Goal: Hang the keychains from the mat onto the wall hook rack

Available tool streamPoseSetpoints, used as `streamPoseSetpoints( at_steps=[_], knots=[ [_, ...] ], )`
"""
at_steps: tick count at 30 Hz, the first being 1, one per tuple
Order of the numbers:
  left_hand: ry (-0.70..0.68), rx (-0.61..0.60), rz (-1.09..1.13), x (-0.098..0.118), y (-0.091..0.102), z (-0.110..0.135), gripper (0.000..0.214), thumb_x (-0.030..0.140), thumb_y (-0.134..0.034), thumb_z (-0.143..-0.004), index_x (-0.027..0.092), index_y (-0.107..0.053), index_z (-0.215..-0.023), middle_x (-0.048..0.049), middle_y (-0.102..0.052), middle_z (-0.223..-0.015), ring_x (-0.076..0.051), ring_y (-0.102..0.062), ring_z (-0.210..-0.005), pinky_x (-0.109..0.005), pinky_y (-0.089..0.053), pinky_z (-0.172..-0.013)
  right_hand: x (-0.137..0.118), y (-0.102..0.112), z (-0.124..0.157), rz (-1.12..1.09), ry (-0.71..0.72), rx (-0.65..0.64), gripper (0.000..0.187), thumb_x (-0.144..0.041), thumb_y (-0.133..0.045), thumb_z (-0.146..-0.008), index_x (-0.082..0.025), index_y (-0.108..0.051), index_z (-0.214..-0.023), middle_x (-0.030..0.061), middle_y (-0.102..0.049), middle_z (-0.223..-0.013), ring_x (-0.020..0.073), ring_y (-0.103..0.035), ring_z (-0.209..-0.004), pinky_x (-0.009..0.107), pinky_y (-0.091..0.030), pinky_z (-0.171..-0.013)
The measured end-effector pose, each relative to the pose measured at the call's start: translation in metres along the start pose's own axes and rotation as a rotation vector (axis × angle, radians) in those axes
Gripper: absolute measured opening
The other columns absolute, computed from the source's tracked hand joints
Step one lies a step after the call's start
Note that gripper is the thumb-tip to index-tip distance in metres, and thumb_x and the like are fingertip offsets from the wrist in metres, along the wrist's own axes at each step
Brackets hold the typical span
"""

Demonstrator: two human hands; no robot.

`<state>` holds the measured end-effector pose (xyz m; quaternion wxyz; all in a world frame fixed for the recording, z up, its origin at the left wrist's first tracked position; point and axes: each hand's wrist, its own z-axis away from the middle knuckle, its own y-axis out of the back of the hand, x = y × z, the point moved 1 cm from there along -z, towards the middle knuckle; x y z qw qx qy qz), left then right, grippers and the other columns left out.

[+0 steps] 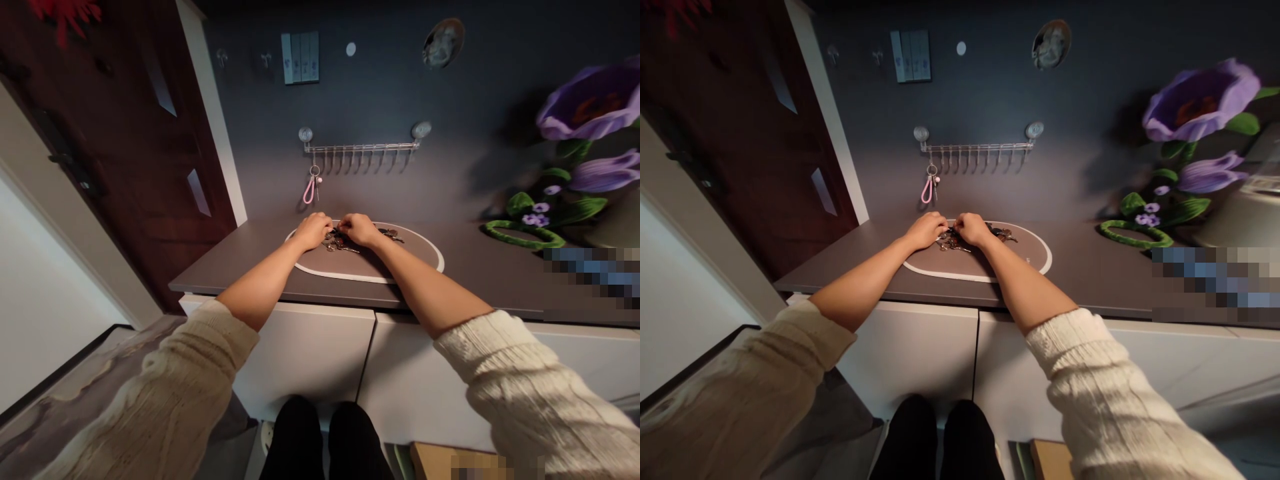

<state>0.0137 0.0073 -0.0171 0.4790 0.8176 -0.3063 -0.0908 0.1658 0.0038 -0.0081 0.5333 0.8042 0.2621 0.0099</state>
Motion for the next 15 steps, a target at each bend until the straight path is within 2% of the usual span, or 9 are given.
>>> streamPoseSetpoints(
  at_steps=[11,15],
  knots=[
    [0.034,0.12,0.164,0.001,0.009,-0.001,0.016,0.02,-0.044,-0.081,0.017,-0.059,-0.078,-0.0057,-0.061,-0.083,-0.017,-0.051,-0.081,-0.028,-0.037,-0.075,-0.005,0.001,0.001,-0.094,0.016,0.002,0.016,-0.02,-0.053,-0.075,-0.015,-0.067,-0.082,0.0068,-0.068,-0.081,0.0145,-0.058,-0.073,0.022,-0.039,-0.068],
    [0.094,0.172,0.292,0.004,0.012,-0.001,0.015,0.016,-0.045,-0.079,0.015,-0.058,-0.075,-0.0042,-0.062,-0.079,-0.014,-0.052,-0.075,-0.025,-0.038,-0.072,-0.008,0.003,0.002,-0.164,0.02,0.039,0.017,-0.022,-0.053,-0.075,-0.015,-0.066,-0.083,0.0055,-0.067,-0.083,0.0136,-0.057,-0.075,0.022,-0.04,-0.071]
  ],
)
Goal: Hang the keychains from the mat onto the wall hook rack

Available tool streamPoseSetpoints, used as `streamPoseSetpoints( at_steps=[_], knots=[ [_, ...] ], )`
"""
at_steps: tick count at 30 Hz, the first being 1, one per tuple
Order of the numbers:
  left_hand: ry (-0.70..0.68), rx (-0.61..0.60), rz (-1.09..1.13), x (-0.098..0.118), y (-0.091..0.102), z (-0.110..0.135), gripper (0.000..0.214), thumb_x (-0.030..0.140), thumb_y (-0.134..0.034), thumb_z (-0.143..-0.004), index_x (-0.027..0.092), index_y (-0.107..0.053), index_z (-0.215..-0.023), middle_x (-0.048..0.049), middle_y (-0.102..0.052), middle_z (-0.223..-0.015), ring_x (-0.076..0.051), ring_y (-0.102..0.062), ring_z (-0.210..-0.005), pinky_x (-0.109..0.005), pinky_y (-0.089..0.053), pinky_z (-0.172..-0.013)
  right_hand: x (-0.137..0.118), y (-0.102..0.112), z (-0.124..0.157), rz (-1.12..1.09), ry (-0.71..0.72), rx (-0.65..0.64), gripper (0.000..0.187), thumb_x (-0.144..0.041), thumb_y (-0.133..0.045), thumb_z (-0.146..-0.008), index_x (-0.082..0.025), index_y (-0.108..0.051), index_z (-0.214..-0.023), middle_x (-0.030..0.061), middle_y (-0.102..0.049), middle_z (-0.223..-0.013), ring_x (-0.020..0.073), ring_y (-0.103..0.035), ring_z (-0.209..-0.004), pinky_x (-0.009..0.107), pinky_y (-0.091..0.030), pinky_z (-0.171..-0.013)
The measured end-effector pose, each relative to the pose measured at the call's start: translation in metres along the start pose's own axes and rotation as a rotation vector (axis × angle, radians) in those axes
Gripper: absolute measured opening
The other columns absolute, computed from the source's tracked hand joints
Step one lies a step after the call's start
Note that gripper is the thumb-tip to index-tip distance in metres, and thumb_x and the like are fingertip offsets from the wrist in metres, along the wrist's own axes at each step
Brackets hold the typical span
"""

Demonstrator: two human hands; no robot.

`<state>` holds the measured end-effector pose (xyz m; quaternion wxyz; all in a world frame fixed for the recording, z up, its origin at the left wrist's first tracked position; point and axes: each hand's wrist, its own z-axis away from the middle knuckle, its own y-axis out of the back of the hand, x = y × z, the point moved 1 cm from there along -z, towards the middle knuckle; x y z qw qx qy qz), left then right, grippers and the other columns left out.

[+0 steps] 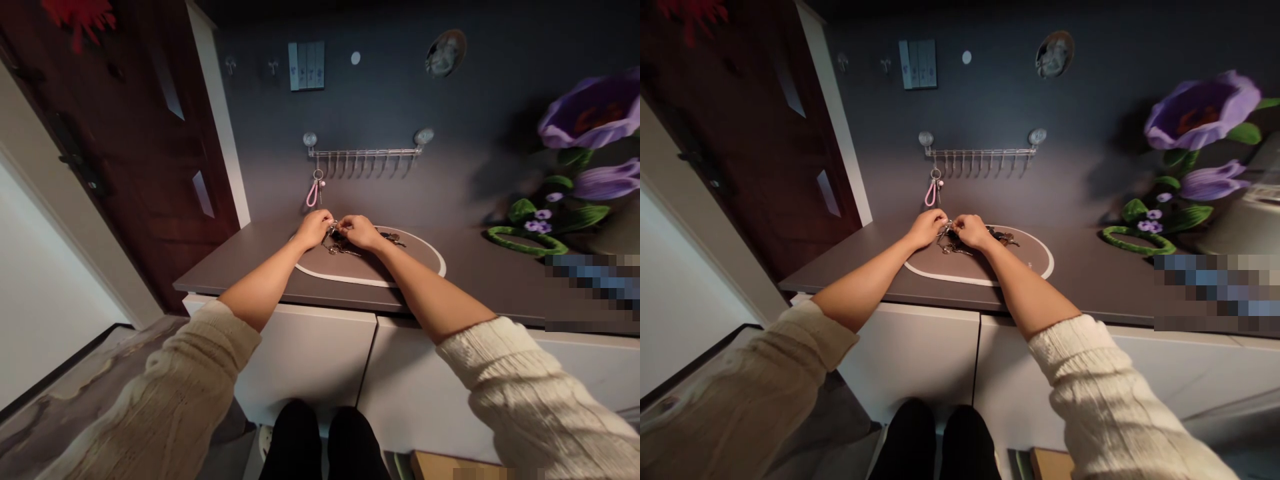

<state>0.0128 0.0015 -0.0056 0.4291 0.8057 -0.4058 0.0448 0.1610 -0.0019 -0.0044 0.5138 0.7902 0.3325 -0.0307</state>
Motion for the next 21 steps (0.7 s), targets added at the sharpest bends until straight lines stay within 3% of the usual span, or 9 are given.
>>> streamPoseSetpoints(
  at_steps=[12,21],
  knots=[
    [0.156,0.139,0.35,-0.0039,-0.0005,-0.0032,0.01,0.017,-0.047,-0.077,0.013,-0.056,-0.075,-0.0007,-0.06,-0.071,-0.01,-0.053,-0.068,-0.023,-0.041,-0.067,-0.0017,0.0002,-0.0019,-0.373,-0.032,0.108,0.02,-0.026,-0.051,-0.073,-0.014,-0.062,-0.084,0.0039,-0.065,-0.083,0.0114,-0.054,-0.072,0.024,-0.041,-0.072],
    [0.268,0.133,0.593,-0.003,-0.0024,-0.0034,0.007,0.017,-0.049,-0.077,0.012,-0.055,-0.078,-0.0022,-0.061,-0.071,-0.009,-0.055,-0.066,-0.023,-0.043,-0.067,-0.0006,0.0002,-0.0025,-0.545,-0.036,0.124,0.022,-0.033,-0.055,-0.071,-0.013,-0.061,-0.08,0.004,-0.063,-0.08,0.011,-0.052,-0.07,0.025,-0.04,-0.073]
  ],
)
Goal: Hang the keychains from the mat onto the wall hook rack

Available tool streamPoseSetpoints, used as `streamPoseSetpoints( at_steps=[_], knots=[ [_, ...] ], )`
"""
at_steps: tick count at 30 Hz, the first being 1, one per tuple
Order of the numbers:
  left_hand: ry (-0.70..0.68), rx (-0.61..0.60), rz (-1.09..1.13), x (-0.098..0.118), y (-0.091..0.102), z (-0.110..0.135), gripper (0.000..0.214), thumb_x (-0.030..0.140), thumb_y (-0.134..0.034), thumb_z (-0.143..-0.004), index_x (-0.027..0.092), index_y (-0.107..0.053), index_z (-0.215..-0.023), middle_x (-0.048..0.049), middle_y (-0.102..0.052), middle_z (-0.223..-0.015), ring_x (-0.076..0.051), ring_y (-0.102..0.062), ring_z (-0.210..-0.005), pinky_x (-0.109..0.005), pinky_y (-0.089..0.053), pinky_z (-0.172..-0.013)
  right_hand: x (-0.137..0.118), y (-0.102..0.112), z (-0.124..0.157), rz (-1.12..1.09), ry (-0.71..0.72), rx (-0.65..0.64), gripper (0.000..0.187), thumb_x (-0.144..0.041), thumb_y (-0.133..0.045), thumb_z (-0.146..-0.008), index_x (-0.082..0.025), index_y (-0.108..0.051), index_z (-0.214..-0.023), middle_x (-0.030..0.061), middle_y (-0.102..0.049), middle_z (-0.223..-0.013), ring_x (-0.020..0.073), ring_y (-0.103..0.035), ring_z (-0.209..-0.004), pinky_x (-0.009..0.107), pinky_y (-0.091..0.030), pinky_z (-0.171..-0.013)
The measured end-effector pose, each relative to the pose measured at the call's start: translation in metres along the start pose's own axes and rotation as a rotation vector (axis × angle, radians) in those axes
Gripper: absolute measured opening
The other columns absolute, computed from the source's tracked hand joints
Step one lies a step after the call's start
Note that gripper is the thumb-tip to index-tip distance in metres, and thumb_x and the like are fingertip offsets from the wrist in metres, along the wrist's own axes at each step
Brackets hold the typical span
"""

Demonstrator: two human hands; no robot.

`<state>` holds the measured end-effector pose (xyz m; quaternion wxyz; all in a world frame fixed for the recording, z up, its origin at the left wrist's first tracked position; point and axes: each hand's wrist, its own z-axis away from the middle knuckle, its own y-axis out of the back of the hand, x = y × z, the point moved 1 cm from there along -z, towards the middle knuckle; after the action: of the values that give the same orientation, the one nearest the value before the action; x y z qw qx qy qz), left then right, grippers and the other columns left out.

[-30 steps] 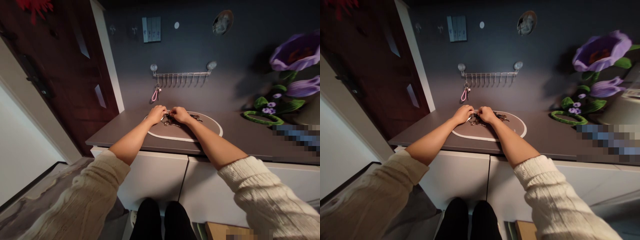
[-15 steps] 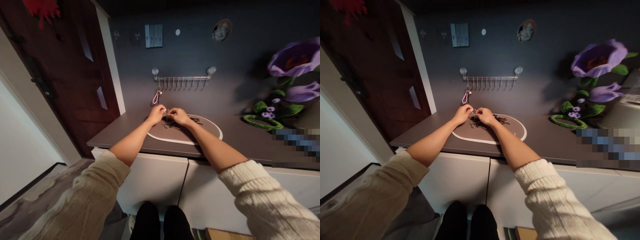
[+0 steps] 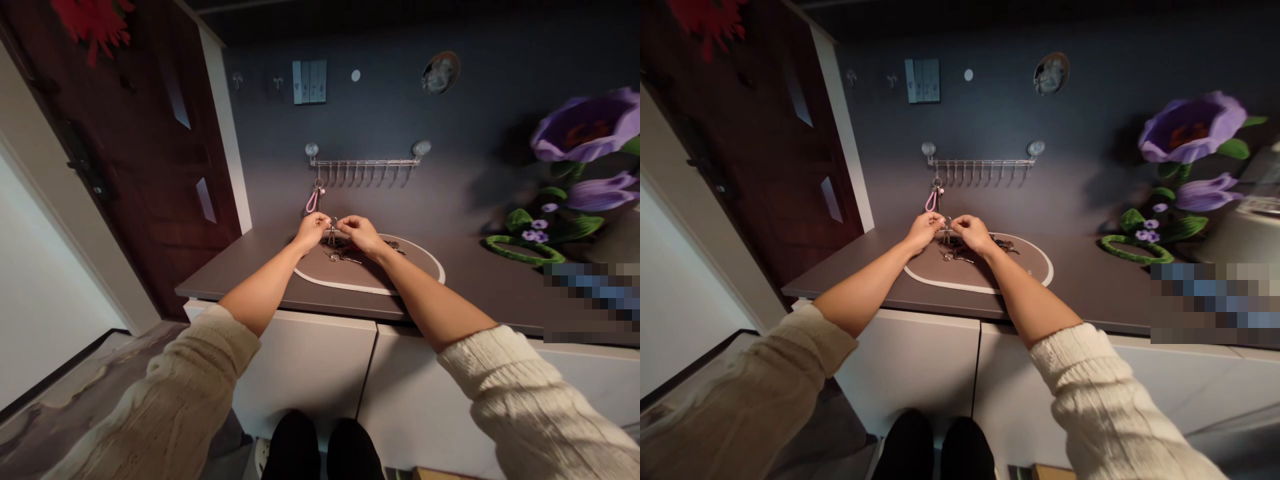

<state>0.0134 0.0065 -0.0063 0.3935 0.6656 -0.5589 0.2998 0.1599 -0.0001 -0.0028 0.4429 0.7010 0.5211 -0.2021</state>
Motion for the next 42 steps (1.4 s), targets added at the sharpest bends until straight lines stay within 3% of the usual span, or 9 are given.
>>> streamPoseSetpoints(
  at_steps=[15,22,27,34,42],
  knots=[
    [0.071,-0.055,0.092,0.005,-0.004,0.003,0.005,0.016,-0.051,-0.077,0.012,-0.054,-0.078,-0.0014,-0.061,-0.068,-0.008,-0.054,-0.061,-0.023,-0.043,-0.065,-0.001,0.0,0.003,-0.048,0.0,0.006,0.026,-0.039,-0.057,-0.069,-0.014,-0.056,-0.075,-0.0004,-0.056,-0.069,0.0088,-0.046,-0.062,0.023,-0.039,-0.065],
    [-0.056,-0.05,0.029,0.003,-0.003,0.003,0.007,0.019,-0.052,-0.075,0.013,-0.055,-0.075,-0.0009,-0.06,-0.069,-0.01,-0.054,-0.067,-0.023,-0.043,-0.066,-0.004,0.002,0.002,-0.014,0.042,0.031,0.021,-0.037,-0.05,-0.072,-0.016,-0.052,-0.074,-0.0014,-0.054,-0.068,0.0094,-0.046,-0.063,0.023,-0.039,-0.064],
    [-0.071,-0.054,0.005,-0.002,-0.003,-0.001,0.014,0.024,-0.047,-0.079,0.014,-0.056,-0.075,-0.0008,-0.06,-0.068,-0.01,-0.054,-0.064,-0.022,-0.042,-0.062,-0.007,0.006,0.001,-0.064,0.031,0.014,0.019,-0.036,-0.051,-0.072,-0.016,-0.05,-0.074,-0.0015,-0.053,-0.068,0.0098,-0.047,-0.063,0.024,-0.04,-0.065],
    [-0.074,0.08,-0.065,-0.009,-0.001,-0.006,0.018,0.024,-0.045,-0.078,0.013,-0.057,-0.071,-0.0001,-0.057,-0.062,-0.01,-0.052,-0.059,-0.022,-0.04,-0.061,-0.006,0.007,-0.005,-0.26,-0.032,0.084,0.019,-0.034,-0.055,-0.068,-0.017,-0.049,-0.072,-0.0014,-0.053,-0.07,0.0103,-0.051,-0.066,0.027,-0.046,-0.069],
    [0.013,0.208,-0.226,-0.012,0.004,-0.009,0.02,0.022,-0.043,-0.079,0.014,-0.059,-0.07,-0.0025,-0.06,-0.064,-0.012,-0.053,-0.061,-0.023,-0.039,-0.063,-0.02,0.008,-0.031,-0.393,-0.16,0.204,0.009,-0.024,-0.053,-0.07,-0.018,-0.046,-0.072,-0.0035,-0.051,-0.065,0.0085,-0.052,-0.056,0.023,-0.047,-0.056]
  ],
)
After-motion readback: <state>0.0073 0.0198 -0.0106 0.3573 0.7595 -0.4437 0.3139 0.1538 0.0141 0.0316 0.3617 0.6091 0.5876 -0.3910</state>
